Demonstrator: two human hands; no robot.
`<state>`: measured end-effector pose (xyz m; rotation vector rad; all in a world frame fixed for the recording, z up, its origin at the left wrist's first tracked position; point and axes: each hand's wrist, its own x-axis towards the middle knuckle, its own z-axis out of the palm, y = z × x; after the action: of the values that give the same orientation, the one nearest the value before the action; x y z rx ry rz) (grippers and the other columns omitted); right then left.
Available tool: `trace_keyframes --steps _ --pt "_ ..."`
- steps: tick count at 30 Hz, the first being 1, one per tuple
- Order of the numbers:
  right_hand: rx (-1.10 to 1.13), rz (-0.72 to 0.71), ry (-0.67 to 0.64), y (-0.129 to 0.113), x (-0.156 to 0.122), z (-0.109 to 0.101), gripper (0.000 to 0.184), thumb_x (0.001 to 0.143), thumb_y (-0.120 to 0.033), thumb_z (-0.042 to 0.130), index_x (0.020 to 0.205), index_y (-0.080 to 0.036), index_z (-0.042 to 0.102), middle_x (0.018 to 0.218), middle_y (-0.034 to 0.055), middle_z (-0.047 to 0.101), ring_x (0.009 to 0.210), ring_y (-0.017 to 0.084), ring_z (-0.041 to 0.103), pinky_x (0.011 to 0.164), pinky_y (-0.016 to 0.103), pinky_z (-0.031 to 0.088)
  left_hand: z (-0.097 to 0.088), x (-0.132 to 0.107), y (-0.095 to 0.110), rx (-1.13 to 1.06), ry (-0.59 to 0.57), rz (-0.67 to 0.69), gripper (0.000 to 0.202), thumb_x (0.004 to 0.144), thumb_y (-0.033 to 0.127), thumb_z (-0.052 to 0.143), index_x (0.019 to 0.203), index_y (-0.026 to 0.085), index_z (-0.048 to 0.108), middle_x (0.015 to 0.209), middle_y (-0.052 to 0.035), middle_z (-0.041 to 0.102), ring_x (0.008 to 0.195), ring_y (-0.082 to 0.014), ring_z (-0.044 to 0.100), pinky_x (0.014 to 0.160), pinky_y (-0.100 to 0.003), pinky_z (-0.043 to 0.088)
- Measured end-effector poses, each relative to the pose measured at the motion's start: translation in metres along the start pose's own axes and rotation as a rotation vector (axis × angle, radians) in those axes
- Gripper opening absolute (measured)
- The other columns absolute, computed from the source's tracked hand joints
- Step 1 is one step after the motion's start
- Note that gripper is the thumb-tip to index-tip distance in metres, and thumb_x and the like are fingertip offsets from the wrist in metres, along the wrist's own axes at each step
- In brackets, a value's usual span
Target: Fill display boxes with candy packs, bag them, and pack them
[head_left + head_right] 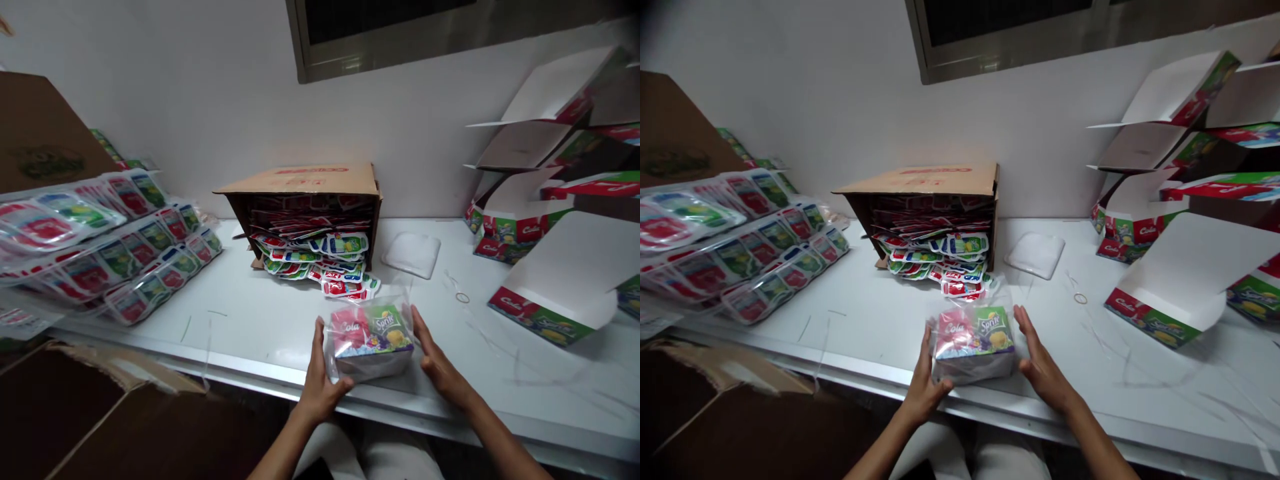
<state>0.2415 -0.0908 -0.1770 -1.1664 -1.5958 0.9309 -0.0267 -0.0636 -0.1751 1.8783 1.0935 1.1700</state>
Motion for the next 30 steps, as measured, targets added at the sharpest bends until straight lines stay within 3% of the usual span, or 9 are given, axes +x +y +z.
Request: trace_keyframes --steps 3,7,11,15,19,22,25,27,30 --pt "0.024 -0.011 0.042 0.001 0.002 0.013 0.091 0.084 -0.076 0.033 0.154 -0.027 0.003 0.161 0.0076 0.012 0.146 0.028 0.017 0.118 0.048 0.018 0.007 0.008 0.007 -0.090 0.020 0.021 0.112 0.073 0.078 0.051 0.153 0.018 0.002 0.160 -0.0196 0.008 0.147 -0.0368 0.011 0.117 -0.053 0.023" --pt "-0.110 0.083 -0.042 0.015 -0.008 0.025 0.074 0.088 -0.060 0.051 0.149 -0.024 0.030 0.148 0.0133 0.042 0.136 0.032 0.039 0.113 0.053 0.029 0.020 0.003 -0.002 -0.129 -0.004 0.006 0.104 0.078 0.066 0.059 0.153 0.018 0.005 0.155 -0.0204 0.026 0.138 -0.0395 0.035 0.109 -0.054 0.038" --pt "-0.204 0.089 -0.042 0.009 -0.005 0.025 0.082 0.078 -0.056 0.065 0.146 -0.021 0.036 0.143 0.0149 0.047 0.130 0.034 0.045 0.109 0.054 0.035 0.022 0.006 0.001 -0.093 0.015 -0.061 0.092 0.079 0.059 0.063 0.150 0.019 0.022 0.139 -0.0175 0.051 0.123 -0.0363 0.055 0.100 -0.052 0.048" --pt "-0.093 0.192 0.142 -0.029 0.029 0.010 0.074 0.087 -0.067 0.043 0.143 -0.020 0.041 0.138 0.0138 0.052 0.127 0.032 0.049 0.107 0.053 0.039 0.003 0.053 0.036 -0.031 0.062 -0.348 0.064 0.088 0.062 0.046 0.135 0.018 0.047 0.131 -0.0146 0.060 0.123 -0.0338 0.055 0.104 -0.053 0.042" --pt "0.249 0.423 -0.012 -0.040 0.044 -0.007 0.078 0.088 -0.073 0.031 0.142 -0.019 0.043 0.129 0.0154 0.060 0.095 0.028 0.068 0.079 0.045 0.058 -0.021 0.081 0.047 -0.054 -0.009 -0.418 0.068 0.089 0.066 0.037 0.131 0.015 0.052 0.135 -0.0169 0.057 0.126 -0.0323 0.053 0.104 -0.049 0.043" --pt "0.269 0.430 -0.060 -0.025 0.028 0.000 0.082 0.082 -0.068 0.052 0.145 -0.017 0.037 0.140 0.0190 0.050 0.107 0.028 0.065 0.085 0.043 0.056 -0.023 0.060 0.038 -0.048 -0.055 -0.455 0.093 0.074 0.066 0.063 0.143 0.010 0.036 0.140 -0.0233 0.050 0.128 -0.0352 0.051 0.104 -0.049 0.043" --pt "0.046 0.301 -0.037 -0.010 0.011 0.018 0.086 0.074 -0.050 0.070 0.145 -0.017 0.035 0.142 0.0171 0.048 0.118 0.028 0.058 0.091 0.042 0.052 -0.011 0.032 0.033 0.023 -0.072 -0.369 0.124 0.056 0.056 0.082 0.151 0.009 0.017 0.150 -0.0232 0.036 0.136 -0.0363 0.041 0.111 -0.049 0.036" --pt "-0.205 0.255 -0.004 -0.007 0.007 0.029 0.068 0.075 -0.039 0.067 0.136 -0.017 0.046 0.128 0.0130 0.061 0.107 0.026 0.063 0.085 0.038 0.053 -0.001 0.021 0.035 0.100 -0.023 -0.346 0.115 0.062 0.051 0.080 0.151 0.013 0.018 0.149 -0.0185 0.040 0.135 -0.0334 0.043 0.111 -0.045 0.037" --pt "-0.469 0.265 0.017 -0.008 0.006 0.038 0.027 0.084 -0.033 0.049 0.099 -0.018 0.065 0.088 0.0070 0.071 0.080 0.024 0.067 0.072 0.034 0.050 0.007 0.018 0.038 0.210 0.087 -0.422 0.090 0.075 0.049 0.071 0.148 0.016 0.031 0.127 -0.0128 0.064 0.110 -0.0284 0.064 0.096 -0.039 0.049"
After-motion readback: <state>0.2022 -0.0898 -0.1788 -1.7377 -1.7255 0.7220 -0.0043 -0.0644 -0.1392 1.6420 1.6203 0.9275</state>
